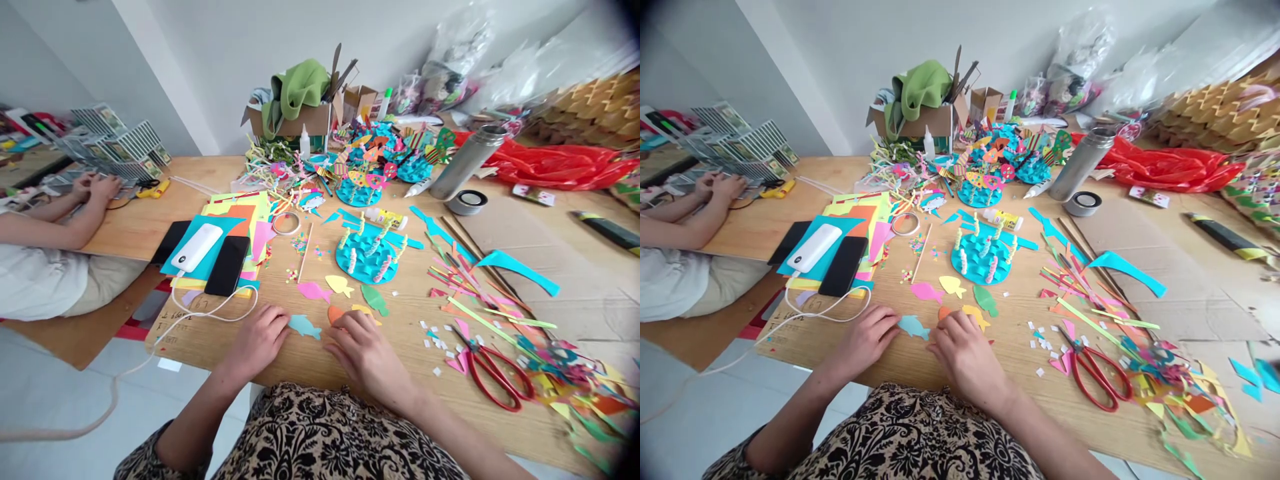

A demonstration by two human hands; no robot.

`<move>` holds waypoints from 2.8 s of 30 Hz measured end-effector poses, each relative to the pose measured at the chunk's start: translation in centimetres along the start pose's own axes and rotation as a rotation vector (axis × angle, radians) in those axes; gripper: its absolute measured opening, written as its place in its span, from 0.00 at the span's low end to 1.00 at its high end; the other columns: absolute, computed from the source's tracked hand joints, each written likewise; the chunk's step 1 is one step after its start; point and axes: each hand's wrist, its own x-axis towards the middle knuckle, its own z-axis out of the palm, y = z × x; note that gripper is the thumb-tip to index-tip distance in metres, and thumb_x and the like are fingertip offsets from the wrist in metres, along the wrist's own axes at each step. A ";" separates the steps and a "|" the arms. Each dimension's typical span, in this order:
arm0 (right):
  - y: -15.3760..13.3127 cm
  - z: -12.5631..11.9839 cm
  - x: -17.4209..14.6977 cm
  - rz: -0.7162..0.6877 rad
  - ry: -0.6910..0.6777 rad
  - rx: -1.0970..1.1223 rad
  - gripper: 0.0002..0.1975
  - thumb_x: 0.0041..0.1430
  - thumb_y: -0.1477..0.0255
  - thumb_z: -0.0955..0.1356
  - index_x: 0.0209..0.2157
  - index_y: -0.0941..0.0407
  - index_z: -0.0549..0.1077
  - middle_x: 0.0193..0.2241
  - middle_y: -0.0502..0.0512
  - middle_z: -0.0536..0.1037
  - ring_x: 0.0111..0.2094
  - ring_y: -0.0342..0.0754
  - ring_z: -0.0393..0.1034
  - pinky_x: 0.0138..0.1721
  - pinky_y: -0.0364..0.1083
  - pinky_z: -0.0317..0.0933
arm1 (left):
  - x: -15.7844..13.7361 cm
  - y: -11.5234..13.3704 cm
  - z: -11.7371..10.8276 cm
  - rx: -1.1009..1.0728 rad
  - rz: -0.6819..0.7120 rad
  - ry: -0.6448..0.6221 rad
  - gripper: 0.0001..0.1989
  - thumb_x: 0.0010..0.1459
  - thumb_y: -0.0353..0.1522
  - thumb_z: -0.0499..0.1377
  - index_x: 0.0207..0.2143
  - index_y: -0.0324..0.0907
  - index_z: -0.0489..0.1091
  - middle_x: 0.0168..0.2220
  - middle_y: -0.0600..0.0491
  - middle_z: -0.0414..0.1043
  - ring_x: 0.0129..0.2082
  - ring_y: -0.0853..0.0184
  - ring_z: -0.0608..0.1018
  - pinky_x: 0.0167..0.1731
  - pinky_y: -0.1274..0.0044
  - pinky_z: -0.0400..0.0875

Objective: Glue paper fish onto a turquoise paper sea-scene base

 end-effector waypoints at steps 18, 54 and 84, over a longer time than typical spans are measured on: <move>-0.3 3.6 0.6 -0.022 -0.110 -0.178 0.07 0.63 0.76 0.64 0.31 0.58 0.72 0.31 0.57 0.71 0.36 0.52 0.61 0.39 0.51 0.60 | 0.2 -0.5 0.0 -0.156 -0.065 0.026 0.11 0.64 0.30 0.52 0.40 0.44 0.74 0.39 0.51 0.73 0.41 0.66 0.75 0.45 0.72 0.71; 7.2 -4.2 -1.8 -0.153 0.399 -0.320 0.15 0.57 0.84 0.67 0.46 0.59 0.69 0.37 0.60 0.75 0.41 0.54 0.63 0.40 0.54 0.61 | 10.8 7.1 -0.6 -1.350 -0.352 0.067 0.18 0.50 0.37 0.65 0.43 0.38 0.73 0.29 0.55 0.70 0.25 0.73 0.72 0.25 0.80 0.68; 9.4 -8.4 1.8 0.459 0.015 0.420 0.11 0.58 0.63 0.67 0.30 0.56 0.75 0.26 0.51 0.77 0.29 0.45 0.68 0.29 0.44 0.59 | 12.4 7.6 1.2 -1.005 -0.110 0.257 0.15 0.57 0.32 0.59 0.48 0.41 0.70 0.30 0.54 0.72 0.31 0.70 0.74 0.36 0.78 0.71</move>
